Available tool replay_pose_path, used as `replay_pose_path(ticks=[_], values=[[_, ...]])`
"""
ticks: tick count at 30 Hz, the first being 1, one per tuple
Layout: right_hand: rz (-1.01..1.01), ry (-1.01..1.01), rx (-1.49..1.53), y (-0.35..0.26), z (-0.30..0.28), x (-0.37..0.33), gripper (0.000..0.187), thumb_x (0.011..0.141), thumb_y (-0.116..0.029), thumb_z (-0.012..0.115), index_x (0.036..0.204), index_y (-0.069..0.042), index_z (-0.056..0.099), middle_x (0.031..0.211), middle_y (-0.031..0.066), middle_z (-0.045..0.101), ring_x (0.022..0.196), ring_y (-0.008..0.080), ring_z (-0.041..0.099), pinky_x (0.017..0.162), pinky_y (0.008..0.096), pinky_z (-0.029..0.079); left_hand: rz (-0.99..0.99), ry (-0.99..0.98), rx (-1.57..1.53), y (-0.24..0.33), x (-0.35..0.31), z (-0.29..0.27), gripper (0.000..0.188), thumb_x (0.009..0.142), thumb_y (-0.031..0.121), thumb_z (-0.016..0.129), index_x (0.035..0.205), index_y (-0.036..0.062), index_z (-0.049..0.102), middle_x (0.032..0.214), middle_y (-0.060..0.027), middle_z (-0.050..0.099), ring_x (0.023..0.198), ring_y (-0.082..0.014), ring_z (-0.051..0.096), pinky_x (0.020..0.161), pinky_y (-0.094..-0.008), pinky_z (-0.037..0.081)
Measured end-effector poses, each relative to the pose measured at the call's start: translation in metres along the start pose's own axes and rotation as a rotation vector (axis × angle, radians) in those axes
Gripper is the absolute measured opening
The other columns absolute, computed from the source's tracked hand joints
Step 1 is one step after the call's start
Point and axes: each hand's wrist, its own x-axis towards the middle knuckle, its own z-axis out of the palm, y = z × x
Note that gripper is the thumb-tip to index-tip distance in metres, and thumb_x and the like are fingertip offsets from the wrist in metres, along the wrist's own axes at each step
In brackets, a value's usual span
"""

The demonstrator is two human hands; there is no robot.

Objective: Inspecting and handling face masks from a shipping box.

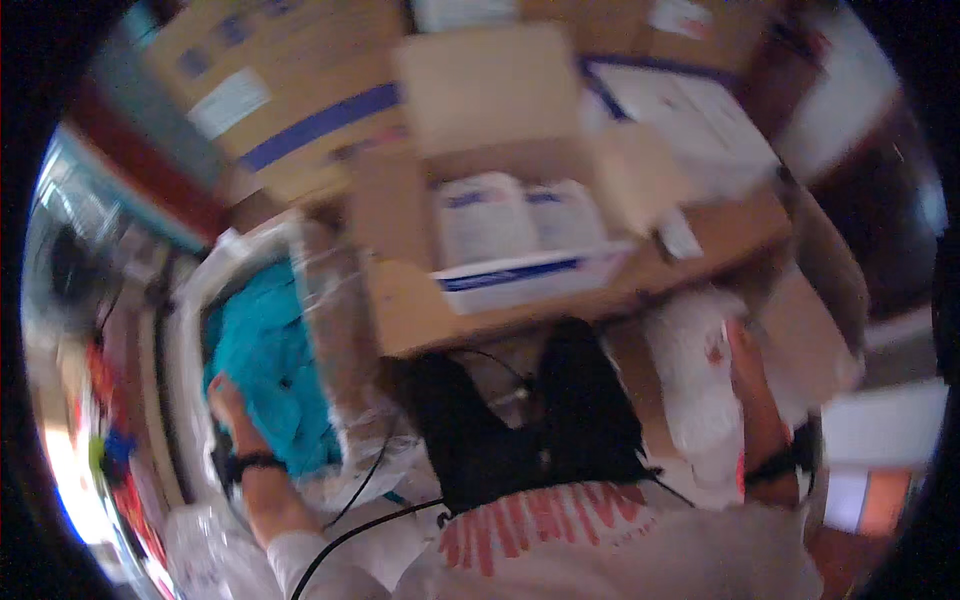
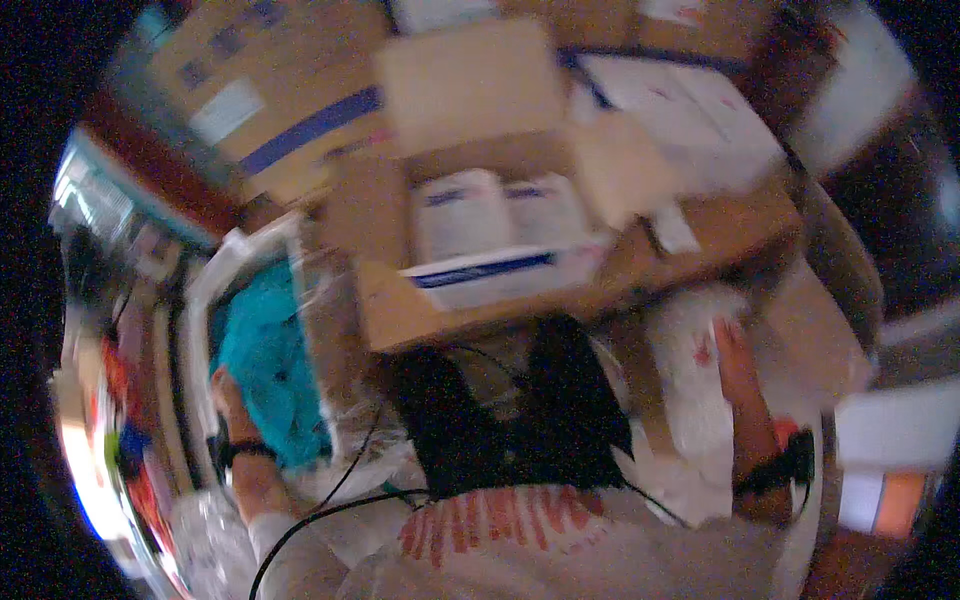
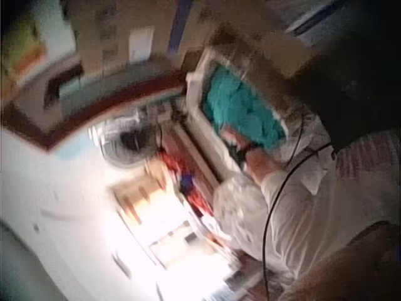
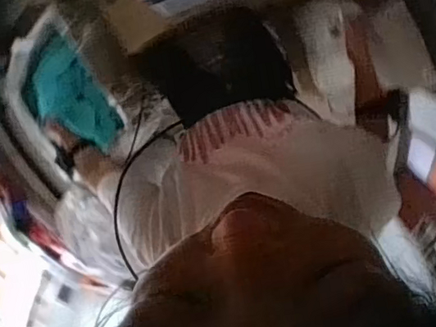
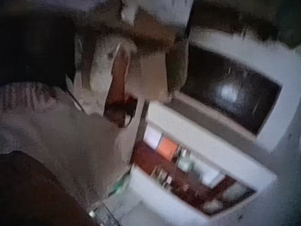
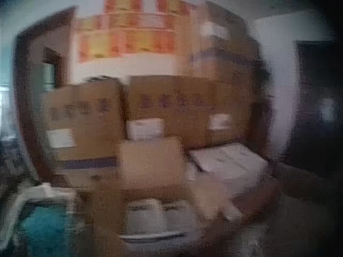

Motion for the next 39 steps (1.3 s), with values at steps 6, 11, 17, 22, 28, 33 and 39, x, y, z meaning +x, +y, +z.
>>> replay_pose_path(ticks=[6,11,17,22,28,33,39], values=[[0.053,0.224,-0.111,0.005,-0.076,0.008,0.035,0.082,-0.035,0.046,0.091,-0.002,0.053,0.073,0.0061,0.054,0.063,0.0137,0.053,0.059,0.0277,0.043,0.246,0.053,-0.284,0.127,-0.020,0.004,0.035,0.084,0.026,0.043,0.105,-0.0006,0.051,0.106,-0.0151,0.052,0.095,-0.0280,0.050,0.084,-0.0338,0.038],[0.036,-0.039,-1.042,0.084,-0.134,0.009,0.036,0.079,-0.035,0.049,0.091,-0.001,0.055,0.083,0.0138,0.058,0.078,0.0264,0.056,0.067,0.0365,0.043,0.332,-0.211,-0.633,0.247,-0.090,-0.010,0.034,0.084,0.022,0.041,0.109,-0.0010,0.048,0.110,-0.0135,0.048,0.102,-0.0243,0.045,0.088,-0.0323,0.033],[0.032,-0.219,-1.281,0.011,-0.060,0.071,0.035,0.080,-0.032,0.046,0.092,-0.001,0.056,0.092,0.0176,0.057,0.086,0.0341,0.054,0.075,0.0412,0.041,0.564,-0.382,-1.001,0.356,-0.167,-0.024,0.029,0.084,0.018,0.040,0.103,-0.0019,0.050,0.107,-0.0108,0.049,0.098,-0.0210,0.046,0.086,-0.0311,0.034],[-0.418,-0.376,-0.091,-0.156,0.050,0.057,0.022,0.082,-0.020,0.050,0.086,0.001,0.055,0.076,0.0091,0.058,0.071,0.0121,0.055,0.063,0.0254,0.043,1.007,-0.466,-0.790,0.433,-0.247,-0.022,0.014,0.076,0.008,0.049,0.089,0.0051,0.054,0.100,-0.0120,0.051,0.094,-0.0279,0.048,0.083,-0.0344,0.036],[-0.706,-0.522,-0.450,-0.224,0.173,0.082,0.033,0.077,-0.032,0.052,0.080,0.000,0.058,0.075,0.0165,0.059,0.070,0.0278,0.058,0.063,0.0341,0.045,1.040,-0.623,-0.326,0.454,-0.273,0.006,0.024,0.081,0.026,0.042,0.091,0.0088,0.056,0.097,-0.0126,0.054,0.088,-0.0336,0.051,0.077,-0.0419,0.040],[-0.329,-0.677,-1.340,-0.209,0.224,0.121,0.063,0.070,-0.057,0.049,0.101,-0.003,0.055,0.106,0.0134,0.053,0.097,0.0270,0.051,0.080,0.0362,0.041,0.820,-0.960,0.045,0.469,-0.271,0.001,0.047,0.084,0.040,0.025,0.091,0.0067,0.057,0.093,-0.0174,0.056,0.088,-0.0347,0.052,0.078,-0.0445,0.040],[-0.255,-0.798,-1.251,-0.201,0.243,0.117,0.088,0.058,-0.075,0.041,0.111,-0.005,0.049,0.117,0.0127,0.046,0.107,0.0262,0.045,0.090,0.0335,0.032,0.869,-0.953,-0.043,0.456,-0.267,0.014,0.044,0.085,0.038,0.027,0.092,0.0069,0.057,0.095,-0.0173,0.056,0.089,-0.0340,0.052,0.079,-0.0430,0.040]])
